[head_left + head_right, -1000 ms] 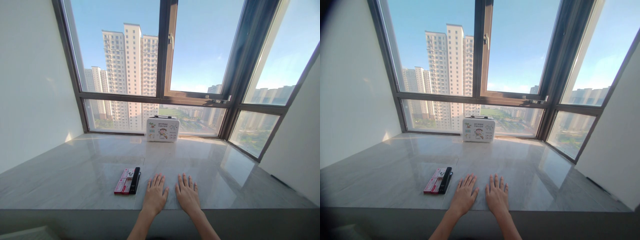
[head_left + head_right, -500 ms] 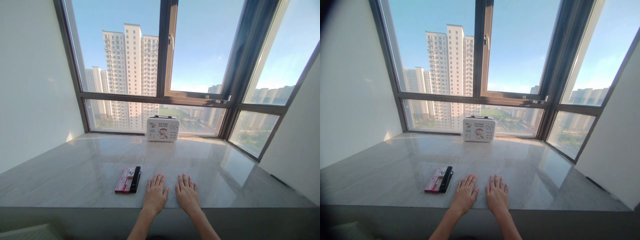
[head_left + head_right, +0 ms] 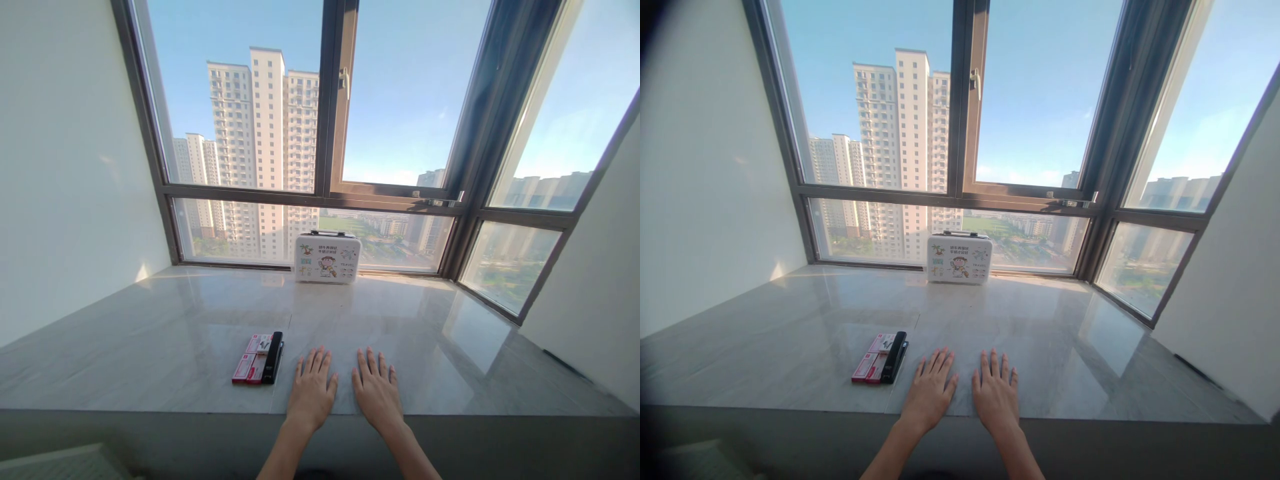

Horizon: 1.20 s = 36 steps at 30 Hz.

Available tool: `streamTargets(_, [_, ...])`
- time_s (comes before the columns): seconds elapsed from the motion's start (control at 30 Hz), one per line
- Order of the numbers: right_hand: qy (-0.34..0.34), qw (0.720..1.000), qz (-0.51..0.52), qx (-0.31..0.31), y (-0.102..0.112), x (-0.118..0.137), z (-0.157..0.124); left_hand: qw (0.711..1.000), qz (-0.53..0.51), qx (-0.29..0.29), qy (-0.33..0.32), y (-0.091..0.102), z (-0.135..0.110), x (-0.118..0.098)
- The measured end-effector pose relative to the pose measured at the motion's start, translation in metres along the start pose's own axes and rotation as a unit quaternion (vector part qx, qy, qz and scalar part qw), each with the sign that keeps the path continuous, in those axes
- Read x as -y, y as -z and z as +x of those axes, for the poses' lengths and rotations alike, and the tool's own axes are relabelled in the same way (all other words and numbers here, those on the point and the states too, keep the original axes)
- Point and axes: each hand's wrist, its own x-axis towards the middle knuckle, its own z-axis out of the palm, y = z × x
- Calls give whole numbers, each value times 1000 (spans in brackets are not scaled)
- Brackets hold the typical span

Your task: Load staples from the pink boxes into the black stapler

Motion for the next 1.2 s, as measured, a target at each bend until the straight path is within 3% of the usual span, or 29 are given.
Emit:
streamTargets(0.77, [10,1000,-5,-13,-1,-1,-10,1000,-19,-20,2,-1,-7,-1])
streamTargets(1.2, [11,1000,-6,-14,9,1,-19,1000,-7,-24,-4,-2,-11,1])
